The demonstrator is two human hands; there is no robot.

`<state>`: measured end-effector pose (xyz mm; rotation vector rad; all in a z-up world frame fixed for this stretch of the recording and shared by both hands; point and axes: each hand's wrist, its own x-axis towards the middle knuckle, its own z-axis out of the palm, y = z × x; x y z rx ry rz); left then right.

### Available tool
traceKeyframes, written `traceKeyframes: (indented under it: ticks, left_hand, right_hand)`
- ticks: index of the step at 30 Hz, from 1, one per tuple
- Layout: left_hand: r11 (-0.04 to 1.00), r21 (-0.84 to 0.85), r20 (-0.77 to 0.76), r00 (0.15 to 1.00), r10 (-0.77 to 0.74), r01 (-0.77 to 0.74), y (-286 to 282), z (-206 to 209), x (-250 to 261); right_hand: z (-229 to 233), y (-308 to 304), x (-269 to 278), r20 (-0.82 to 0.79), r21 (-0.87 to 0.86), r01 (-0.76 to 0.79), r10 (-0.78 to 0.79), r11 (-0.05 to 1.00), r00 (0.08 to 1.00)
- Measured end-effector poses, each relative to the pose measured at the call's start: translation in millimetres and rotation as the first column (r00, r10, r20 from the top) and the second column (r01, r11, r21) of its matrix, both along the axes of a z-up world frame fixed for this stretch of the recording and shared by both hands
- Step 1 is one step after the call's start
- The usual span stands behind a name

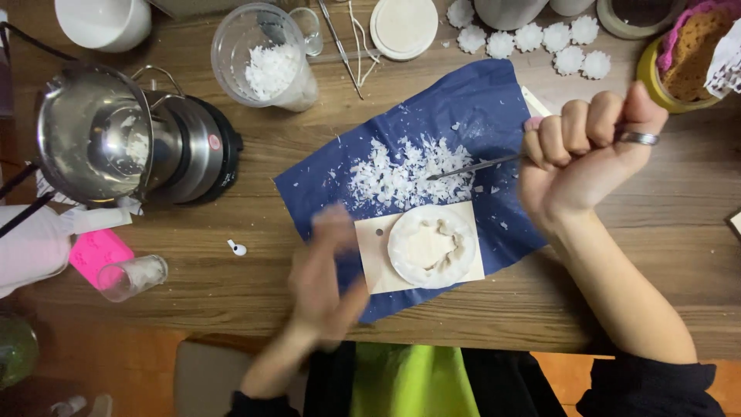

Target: Scraping excess wax flakes from a mold and a work surface using a metal tool.

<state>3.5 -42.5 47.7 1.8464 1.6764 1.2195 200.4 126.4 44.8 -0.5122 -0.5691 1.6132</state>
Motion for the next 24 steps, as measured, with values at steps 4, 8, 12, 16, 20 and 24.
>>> traceKeyframes:
  ticks: [4, 8, 12, 16, 20, 24]
  left_hand:
    - [-0.134, -0.945, -0.253, 0.925, -0.284, -0.300, -96.0, -2.7, 29.8]
    - [0.113, -0.991, -0.098, 0.941, -0.323, -0.065, -164.5, -4.7, 56.4]
    - [0.346, -0.920, 0.029, 0.911, -0.411, 0.185, -161.0, -16.2, 59.1]
    - [0.504, -0.748, 0.131, 0.841, -0.525, 0.432, -127.3, -28.5, 51.7]
    - [0.599, -0.486, 0.191, 0.746, -0.638, 0.637, -74.5, -31.5, 41.8]
    - [0.605, -0.170, 0.187, 0.628, -0.755, 0.778, -18.7, -24.0, 25.4]
  right_hand:
    - [2.9, -1.8, 4.2, 0.132, 0.122, -0.002, -0.014, 0.993, 0.991]
    - [22.9, -3.1, -0.1, -0.692, -0.134, 0.022, -0.109, 0.991, 0.713]
    - [26.0, -3.2, 7.3, -0.691, -0.127, 0.019, -0.103, 0.992, 0.715]
    - [31.2, -4.6, 10.5, -0.705, -0.124, 0.054, -0.126, 0.991, 0.698]
    - [38.3, -8.4, 10.5, -0.719, -0.133, 0.036, -0.122, 0.990, 0.684]
    - [42.0, -13.4, 10.6, -0.733, -0.132, 0.013, -0.106, 0.991, 0.672]
